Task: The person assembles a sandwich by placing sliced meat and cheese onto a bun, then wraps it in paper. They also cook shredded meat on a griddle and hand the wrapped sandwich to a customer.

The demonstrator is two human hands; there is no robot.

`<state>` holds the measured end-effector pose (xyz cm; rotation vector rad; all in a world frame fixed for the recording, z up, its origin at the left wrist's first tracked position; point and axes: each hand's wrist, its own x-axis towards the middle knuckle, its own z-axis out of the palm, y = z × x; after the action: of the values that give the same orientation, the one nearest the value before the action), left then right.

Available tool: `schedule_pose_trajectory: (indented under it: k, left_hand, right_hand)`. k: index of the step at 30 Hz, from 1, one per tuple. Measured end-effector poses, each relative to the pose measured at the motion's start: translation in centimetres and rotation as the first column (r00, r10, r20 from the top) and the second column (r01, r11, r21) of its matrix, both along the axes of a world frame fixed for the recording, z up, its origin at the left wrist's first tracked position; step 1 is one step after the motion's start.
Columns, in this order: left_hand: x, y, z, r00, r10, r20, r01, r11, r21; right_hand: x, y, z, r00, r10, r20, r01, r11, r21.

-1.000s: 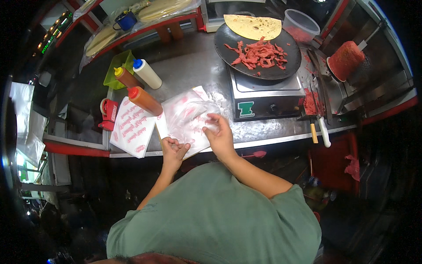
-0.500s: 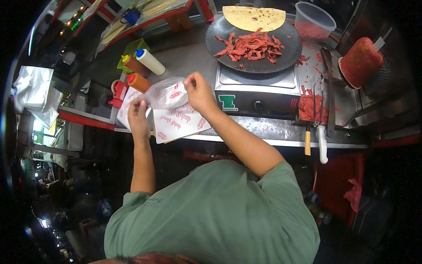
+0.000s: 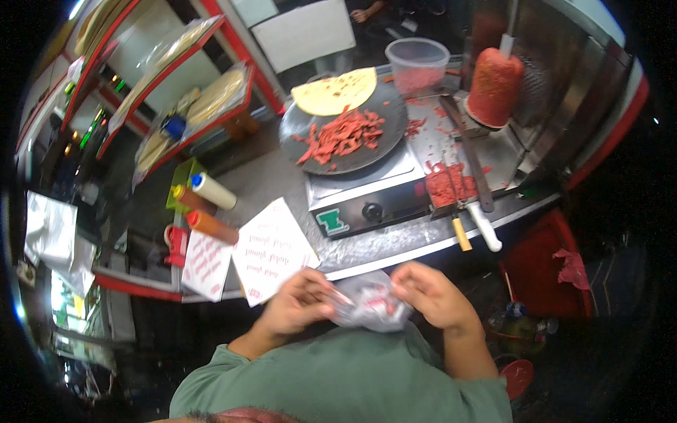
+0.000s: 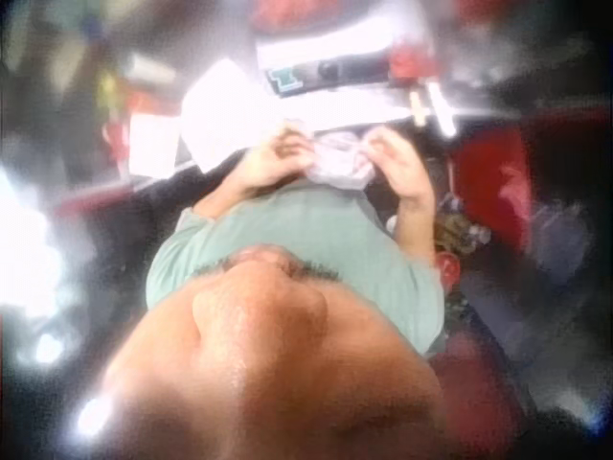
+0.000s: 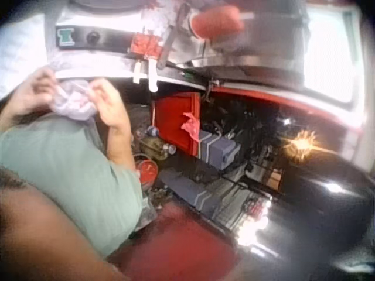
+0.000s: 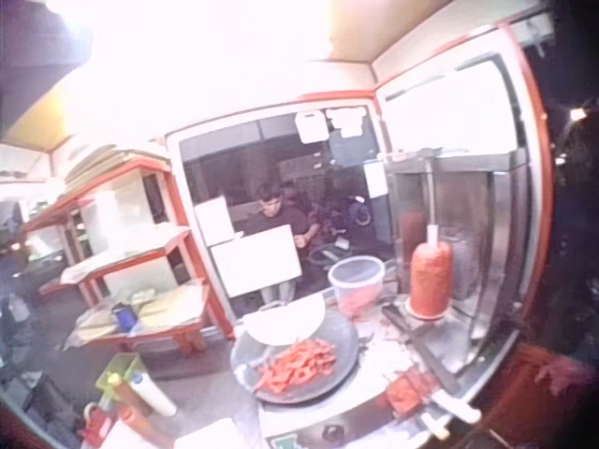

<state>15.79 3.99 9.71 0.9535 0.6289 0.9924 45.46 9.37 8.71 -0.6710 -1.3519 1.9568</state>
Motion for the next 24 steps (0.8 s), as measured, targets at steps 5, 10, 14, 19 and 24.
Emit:
schedule_pose_trajectory:
  k: [5,10,14,19,24]
  left_hand:
    - [8.0,3.2,-1.0,0.857,-0.515,0.021,0.514,0.857,0.017]
    - [15.6,4.6,1.0,0.749,-0.659,0.072,0.659,0.752,0.033]
    - [23.1,7.1,2.0,0.707,-0.707,0.001,0.703,0.703,0.106]
    - [33.9,10.5,3.1,0.737,-0.676,0.018,0.664,0.728,0.169]
    - [44.7,14.2,6.9,0.764,-0.632,-0.132,0.641,0.717,0.276]
  right_hand:
    - [6.2,-6.2,1.7,0.938,-0.334,0.089,0.329,0.942,0.065]
    - [12.4,-8.3,1.1,0.831,-0.551,0.077,0.531,0.826,0.186]
    - [17.1,-6.9,-0.4,0.685,-0.729,0.012,0.677,0.642,0.36]
    - [24.8,-4.1,0.2,0.639,-0.768,-0.046,0.726,0.581,0.368]
    - [32.9,-1.2,3.8,0.5,-0.855,-0.136,0.791,0.387,0.473]
